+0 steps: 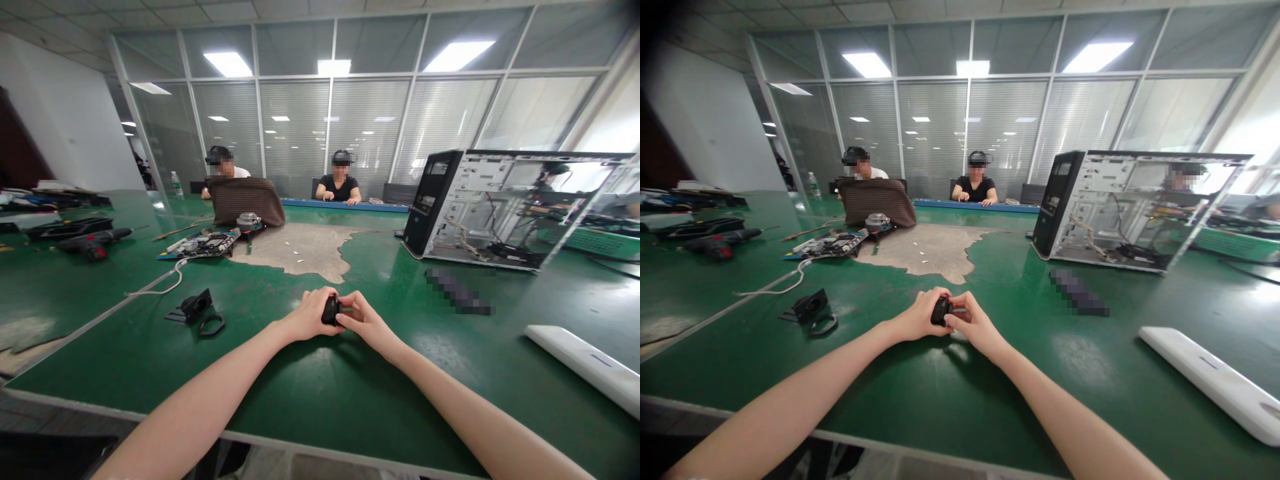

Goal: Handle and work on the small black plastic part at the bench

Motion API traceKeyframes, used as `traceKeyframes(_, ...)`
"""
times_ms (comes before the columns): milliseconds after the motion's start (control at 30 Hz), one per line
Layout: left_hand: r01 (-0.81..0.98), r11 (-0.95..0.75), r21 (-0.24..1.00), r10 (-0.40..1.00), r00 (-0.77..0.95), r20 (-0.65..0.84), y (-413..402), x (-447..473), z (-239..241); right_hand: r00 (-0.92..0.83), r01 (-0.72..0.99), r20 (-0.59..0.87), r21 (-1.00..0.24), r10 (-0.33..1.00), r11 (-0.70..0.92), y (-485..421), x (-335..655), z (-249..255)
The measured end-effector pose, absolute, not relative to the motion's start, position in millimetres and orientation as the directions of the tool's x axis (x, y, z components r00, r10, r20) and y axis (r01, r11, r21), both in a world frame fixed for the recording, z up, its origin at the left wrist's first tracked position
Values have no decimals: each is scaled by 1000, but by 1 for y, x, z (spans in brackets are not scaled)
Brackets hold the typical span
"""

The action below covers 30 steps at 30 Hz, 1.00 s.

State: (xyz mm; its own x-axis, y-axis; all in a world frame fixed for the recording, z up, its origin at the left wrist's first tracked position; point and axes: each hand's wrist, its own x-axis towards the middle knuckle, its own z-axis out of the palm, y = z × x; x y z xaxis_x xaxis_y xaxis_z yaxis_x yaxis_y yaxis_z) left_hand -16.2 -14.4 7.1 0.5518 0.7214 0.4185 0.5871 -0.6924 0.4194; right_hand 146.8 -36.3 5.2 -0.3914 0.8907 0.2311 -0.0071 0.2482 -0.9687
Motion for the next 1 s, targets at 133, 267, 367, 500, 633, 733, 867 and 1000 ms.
traceKeyframes(133, 595, -683, 423, 730, 547, 409, -14, -16, 7, -326, 37, 254, -959, 910, 281, -35, 146, 5)
traceKeyframes(267, 594, -672, 442, 740, 541, 399, -15, -16, 8, -309, 98, 237, -955, 921, 279, -31, 147, 1)
traceKeyframes(367, 591, -669, 451, 743, 537, 400, -16, -16, 9, -327, 102, 219, -959, 919, 265, -31, 149, 1)
traceKeyframes(500, 585, -676, 448, 737, 541, 406, -16, -16, 9, -411, 4, 206, -974, 888, 227, -34, 150, 3)
traceKeyframes(633, 593, -675, 439, 737, 538, 408, -15, -16, 8, -360, -3, 230, -969, 904, 245, -34, 148, 4)
traceKeyframes(733, 588, -676, 445, 737, 542, 404, -14, -16, 8, -319, 48, 241, -962, 917, 269, -32, 147, 3)
traceKeyframes(867, 582, -674, 456, 739, 540, 402, -14, -15, 8, -314, 115, 228, -954, 921, 276, -30, 149, 1)
traceKeyframes(1000, 575, -683, 449, 730, 545, 413, -14, -16, 8, -382, 65, 201, -968, 902, 243, -32, 150, 2)
